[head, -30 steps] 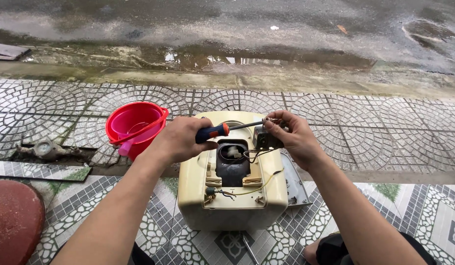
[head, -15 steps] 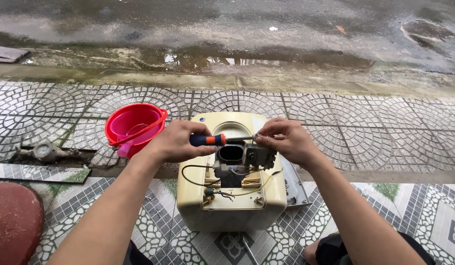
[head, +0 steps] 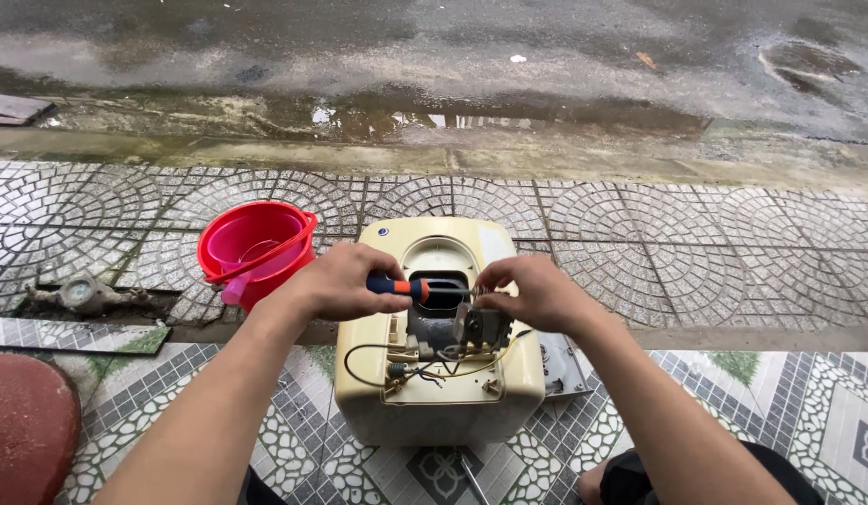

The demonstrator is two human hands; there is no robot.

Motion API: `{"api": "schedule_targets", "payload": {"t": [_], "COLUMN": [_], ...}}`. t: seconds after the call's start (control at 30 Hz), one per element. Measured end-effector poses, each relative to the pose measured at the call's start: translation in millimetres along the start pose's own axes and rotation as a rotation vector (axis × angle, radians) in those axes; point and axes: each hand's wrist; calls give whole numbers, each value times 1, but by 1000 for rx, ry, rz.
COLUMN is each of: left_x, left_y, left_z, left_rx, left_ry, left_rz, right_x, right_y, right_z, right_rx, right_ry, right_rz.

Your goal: Disassembling a water heater to extract the heating element and internal tank assembly.

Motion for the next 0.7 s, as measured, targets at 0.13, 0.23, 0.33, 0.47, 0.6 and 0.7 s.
{"api": "schedule_targets", "payload": {"t": [0.13,0.23,0.33,0.47,0.6,0.7], "left_x": [-1,4,5,7,4,1], "left_y": [4,7,4,5,4,2], "left_z": [-10,-16,-15,-19,-14,-12], "left_rx": [83,199,311,355,337,293], "left_ry": [74,146,187,198,182,144], "left_rz": [109,189,272,337,316,262], "right_x": [0,2,-1,-3,-4,-5], "right_y": [-7,-7,-13,-17,-23,-25], "right_z": [1,7,1,-8,-15,-13], "right_rx": [120,171,225,282,297,270], "right_ry": [35,76,115,179,288,345], "right_rz": [103,98,56,-3,-69,-116]}}
Point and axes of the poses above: each hand's wrist, its own x-axis away from the middle knuckle, its own y-axis out of the back of the hand, z = x × y, and after that the axes turned 3 degrees about y, right-handed
